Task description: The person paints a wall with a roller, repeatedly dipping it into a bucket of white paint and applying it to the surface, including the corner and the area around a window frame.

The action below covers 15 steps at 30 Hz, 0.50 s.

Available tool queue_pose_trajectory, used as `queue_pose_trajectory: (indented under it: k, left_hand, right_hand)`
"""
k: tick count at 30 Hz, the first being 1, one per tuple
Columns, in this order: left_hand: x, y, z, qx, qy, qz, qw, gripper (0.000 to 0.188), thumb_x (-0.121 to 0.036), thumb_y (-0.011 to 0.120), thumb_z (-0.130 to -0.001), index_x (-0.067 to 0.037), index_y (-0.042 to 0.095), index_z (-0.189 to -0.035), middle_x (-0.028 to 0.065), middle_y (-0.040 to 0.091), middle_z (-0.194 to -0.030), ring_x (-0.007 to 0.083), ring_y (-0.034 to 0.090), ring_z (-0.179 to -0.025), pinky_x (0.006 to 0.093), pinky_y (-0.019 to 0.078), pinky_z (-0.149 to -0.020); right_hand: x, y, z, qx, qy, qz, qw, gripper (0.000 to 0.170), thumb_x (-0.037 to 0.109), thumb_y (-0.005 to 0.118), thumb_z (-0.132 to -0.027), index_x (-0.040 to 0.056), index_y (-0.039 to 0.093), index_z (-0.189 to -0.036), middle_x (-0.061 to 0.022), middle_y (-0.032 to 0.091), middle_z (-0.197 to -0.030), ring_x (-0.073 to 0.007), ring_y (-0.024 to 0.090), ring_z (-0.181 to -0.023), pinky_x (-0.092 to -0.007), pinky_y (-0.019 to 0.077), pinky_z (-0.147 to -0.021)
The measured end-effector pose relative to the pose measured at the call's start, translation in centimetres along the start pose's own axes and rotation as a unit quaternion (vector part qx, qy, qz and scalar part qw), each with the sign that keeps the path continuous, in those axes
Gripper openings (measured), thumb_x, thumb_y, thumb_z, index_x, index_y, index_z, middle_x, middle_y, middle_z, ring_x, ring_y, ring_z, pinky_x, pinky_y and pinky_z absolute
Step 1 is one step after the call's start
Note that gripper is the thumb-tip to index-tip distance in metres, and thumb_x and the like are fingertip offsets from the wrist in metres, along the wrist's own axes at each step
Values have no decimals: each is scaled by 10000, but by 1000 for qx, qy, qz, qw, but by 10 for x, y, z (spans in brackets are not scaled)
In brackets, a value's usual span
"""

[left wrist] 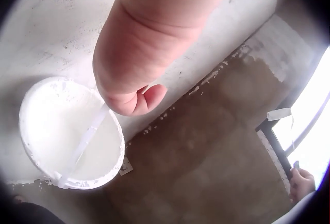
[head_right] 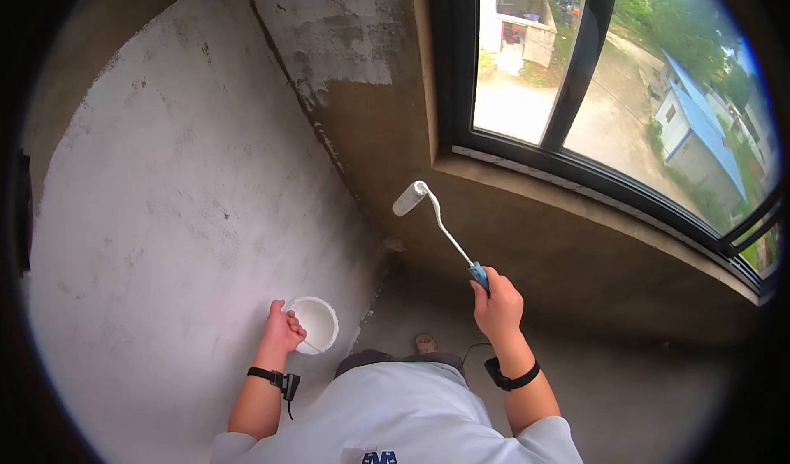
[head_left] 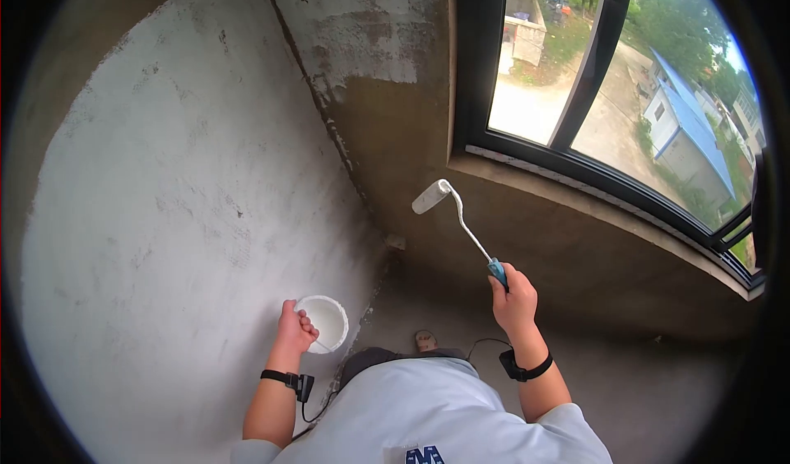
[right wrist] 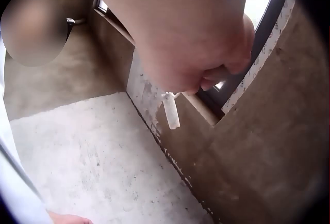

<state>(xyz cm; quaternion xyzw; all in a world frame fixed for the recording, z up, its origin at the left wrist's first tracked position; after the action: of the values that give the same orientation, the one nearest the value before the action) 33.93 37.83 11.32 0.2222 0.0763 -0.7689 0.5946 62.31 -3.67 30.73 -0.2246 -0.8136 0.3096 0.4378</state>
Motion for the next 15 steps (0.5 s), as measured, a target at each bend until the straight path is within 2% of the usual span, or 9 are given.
queue_pose_trajectory:
  k: [4, 7, 10, 15]
  left_hand:
    - [4, 19, 11, 13, 11, -34, 999, 354, -475, 573, -922, -183, 446, -767, -57, 352, -564, 102, 312, -479, 287, 351, -531]
    - [12, 32, 11, 24, 4, -52, 998, 360, -483, 570, -924, -182, 445, -768, -57, 351, -567, 101, 315, -479, 285, 350, -531]
    - [18, 51, 12, 32, -2, -76, 997, 361, -489, 564, -926, -180, 447, -779, -58, 350, -572, 98, 320, -480, 283, 353, -531]
    - [35, 96, 10, 64, -34, -103, 992, 363, -493, 554, -934, -172, 451, -798, -63, 348, -573, 85, 325, -480, 279, 364, -535]
  right_hand:
    - [-18, 21, 39, 39, 38, -45, 997, 233, 143, 727, -899, 92, 677, -1121, -122, 652, -795, -322, 654, -708, -392, 514, -622]
    - [-35, 38, 61, 94, 111, -38, 989, 219, 187, 715, -914, 78, 680, -1101, -137, 682, -839, -342, 673, -772, -418, 528, -673]
    - [-40, 41, 67, 132, 157, -51, 977, 213, 199, 705, -922, 69, 683, -1090, -149, 687, -840, -358, 675, -784, -430, 529, -680]
    - [-47, 46, 70, 160, 185, -68, 967, 223, 210, 706, -922, 57, 688, -1084, -162, 693, -839, -373, 676, -791, -440, 528, -683]
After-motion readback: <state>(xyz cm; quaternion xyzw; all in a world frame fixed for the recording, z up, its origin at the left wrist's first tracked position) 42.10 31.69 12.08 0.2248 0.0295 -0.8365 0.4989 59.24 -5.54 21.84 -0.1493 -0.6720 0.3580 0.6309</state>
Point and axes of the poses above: each hand's wrist, its own z-axis away from the middle knuckle, its own y-axis out of the palm, x = y × z, the point moved 8 cm from there along -z, towards the middle knuckle
